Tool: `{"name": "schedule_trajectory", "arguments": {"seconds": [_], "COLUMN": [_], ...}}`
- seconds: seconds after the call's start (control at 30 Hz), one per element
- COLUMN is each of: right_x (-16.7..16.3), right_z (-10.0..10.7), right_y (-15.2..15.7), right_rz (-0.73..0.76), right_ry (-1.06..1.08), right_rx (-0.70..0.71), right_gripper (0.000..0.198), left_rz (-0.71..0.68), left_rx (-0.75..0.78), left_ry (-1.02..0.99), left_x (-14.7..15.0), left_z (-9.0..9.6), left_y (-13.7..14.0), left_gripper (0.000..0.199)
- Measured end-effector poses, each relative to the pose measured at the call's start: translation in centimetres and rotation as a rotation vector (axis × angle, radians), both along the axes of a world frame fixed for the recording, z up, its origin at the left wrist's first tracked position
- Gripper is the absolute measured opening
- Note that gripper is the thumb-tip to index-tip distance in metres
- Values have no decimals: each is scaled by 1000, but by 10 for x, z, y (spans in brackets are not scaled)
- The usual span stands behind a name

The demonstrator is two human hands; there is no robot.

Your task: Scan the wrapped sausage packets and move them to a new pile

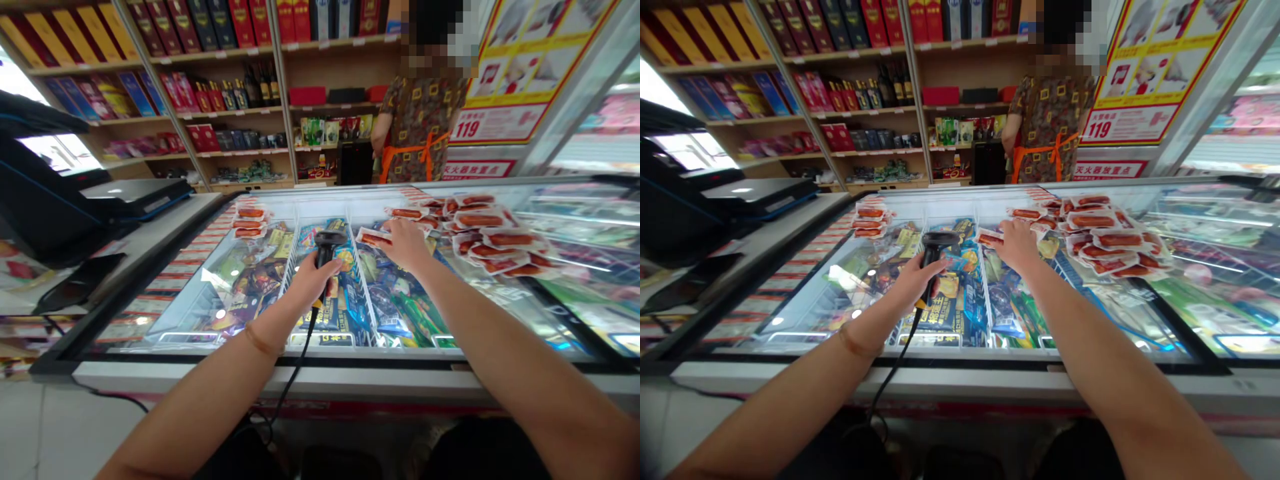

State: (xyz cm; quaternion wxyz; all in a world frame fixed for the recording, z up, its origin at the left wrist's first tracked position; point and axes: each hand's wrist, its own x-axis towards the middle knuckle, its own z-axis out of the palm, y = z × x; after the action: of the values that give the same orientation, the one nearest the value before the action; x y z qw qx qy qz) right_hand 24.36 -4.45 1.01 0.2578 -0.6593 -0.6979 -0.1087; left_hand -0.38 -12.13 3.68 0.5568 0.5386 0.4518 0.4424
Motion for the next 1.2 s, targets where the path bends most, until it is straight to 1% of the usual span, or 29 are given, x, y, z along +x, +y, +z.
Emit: {"name": "schedule_trajectory", "arguments": {"seconds": [0.07, 0.13, 0.2, 0.27, 0.33, 0.47, 0.57, 0.8, 0.93, 1.2], "right_x": [5, 8, 8, 6, 1, -7, -12, -19, -19, -19], "right_z": [0, 0, 0, 0, 2, 6, 10, 16, 17, 16], "right_y": [0, 0, 0, -1, -2, -6, -8, -12, -12, -11], "right_rz": [-65, -91, -79, -29, 25, 101, 130, 182, 200, 199], "right_ry": [-26, -33, -28, -19, 7, 109, 171, 220, 228, 227], "right_rx": [-64, -116, -119, -108, -78, 83, 150, 217, 255, 266], "right_gripper": [42, 43, 38, 30, 27, 31, 32, 30, 29, 30], "left_rz": [4, 18, 23, 14, -8, -49, -57, -98, -100, -103], "left_rx": [-4, -18, -20, -8, 14, 63, 94, 110, 114, 109], "left_ry": [-5, -17, -21, -10, 15, 42, 77, 153, 181, 189], "left_x": [-1, -1, -1, -1, -2, -4, -4, -5, -5, -5], "left_z": [0, 0, 0, 0, -1, -3, -2, 1, 2, 3], "left_y": [1, 1, 2, 2, 2, 1, 0, -4, -4, -5], "left_gripper": [30, 31, 33, 32, 31, 27, 27, 31, 30, 30]}}
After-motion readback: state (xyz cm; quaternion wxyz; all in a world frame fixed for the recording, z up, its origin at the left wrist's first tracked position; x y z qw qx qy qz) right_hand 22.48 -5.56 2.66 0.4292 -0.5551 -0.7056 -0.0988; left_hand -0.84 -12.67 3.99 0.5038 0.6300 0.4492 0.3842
